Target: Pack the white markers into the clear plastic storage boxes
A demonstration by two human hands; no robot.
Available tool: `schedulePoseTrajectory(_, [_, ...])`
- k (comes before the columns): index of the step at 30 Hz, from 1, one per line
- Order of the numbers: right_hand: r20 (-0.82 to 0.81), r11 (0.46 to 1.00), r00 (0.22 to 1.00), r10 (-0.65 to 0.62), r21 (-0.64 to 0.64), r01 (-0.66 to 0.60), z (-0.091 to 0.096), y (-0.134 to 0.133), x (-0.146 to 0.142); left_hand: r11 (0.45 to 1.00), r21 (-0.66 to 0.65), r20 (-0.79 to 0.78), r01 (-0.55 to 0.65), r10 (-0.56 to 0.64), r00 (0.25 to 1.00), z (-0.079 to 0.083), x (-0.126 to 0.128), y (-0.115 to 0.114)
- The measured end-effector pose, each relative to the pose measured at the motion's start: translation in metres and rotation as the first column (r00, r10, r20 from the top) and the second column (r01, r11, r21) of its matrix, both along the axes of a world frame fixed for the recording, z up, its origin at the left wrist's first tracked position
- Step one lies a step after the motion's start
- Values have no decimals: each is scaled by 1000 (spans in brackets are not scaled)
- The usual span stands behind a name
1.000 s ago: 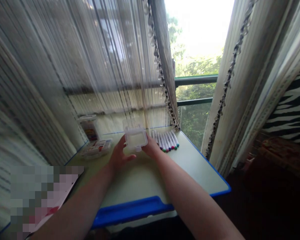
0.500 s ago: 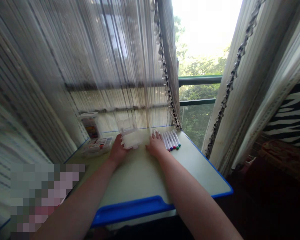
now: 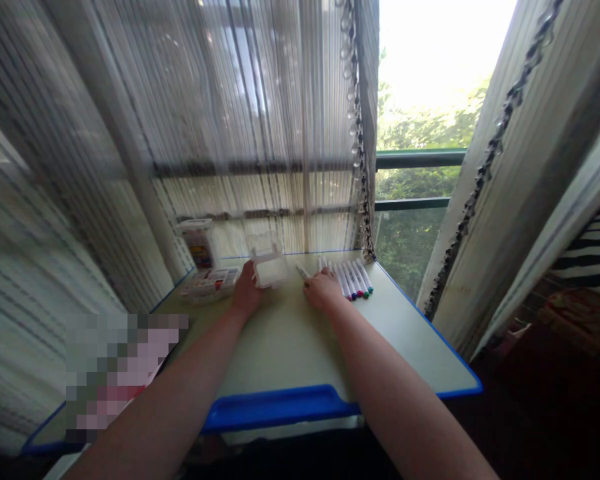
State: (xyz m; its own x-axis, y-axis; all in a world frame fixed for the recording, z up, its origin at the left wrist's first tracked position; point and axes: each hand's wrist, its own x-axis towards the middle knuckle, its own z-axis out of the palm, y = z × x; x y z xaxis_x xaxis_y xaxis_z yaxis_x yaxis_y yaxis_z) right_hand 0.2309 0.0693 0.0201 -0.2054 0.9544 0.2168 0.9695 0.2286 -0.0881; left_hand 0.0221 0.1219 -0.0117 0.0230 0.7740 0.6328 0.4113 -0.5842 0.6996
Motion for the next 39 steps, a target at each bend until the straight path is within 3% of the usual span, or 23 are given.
schedulePoseTrajectory(7, [-78, 999, 997, -12, 48, 15, -1, 2, -1, 998, 49, -61, -25, 28, 998, -1, -1, 3])
schedulePoseTrajectory(10, [-248, 977, 969, -6, 204, 58, 1, 5, 0, 997, 52, -45, -57, 59, 997, -1, -1, 2])
schedulePoseTrajectory(14, [-579, 839, 795, 180, 513, 184, 9, 5, 2, 993, 51, -12, -104, 105, 994, 3, -1, -2])
schedulePoseTrajectory(17, [-650, 730, 681, 338, 637, 246, 15, -1, 0, 989, 60, -21, -139, 140, 990, 9, 0, -6])
schedulePoseTrajectory(20, [-592, 611, 673, 444, 749, 256, 19, -11, -5, 984, 55, -48, -168, 170, 984, 13, 1, -9])
schedulePoseTrajectory(22, [-533, 560, 694, 484, 798, 223, 21, -19, -10, 983, 50, -50, -179, 182, 982, 14, 1, -9])
schedulePoseTrajectory(24, [-504, 557, 707, 496, 809, 186, 21, -26, -15, 982, 47, -50, -181, 183, 982, 12, 1, -8])
schedulePoseTrajectory(30, [-482, 614, 708, 516, 784, 86, 14, -32, -25, 982, 54, -49, -182, 185, 982, 5, 1, -4])
schedulePoseTrajectory(39, [-382, 685, 722, 577, 708, -173, 6, -22, -31, 996, 31, -37, -79, 80, 996, 17, 10, -19])
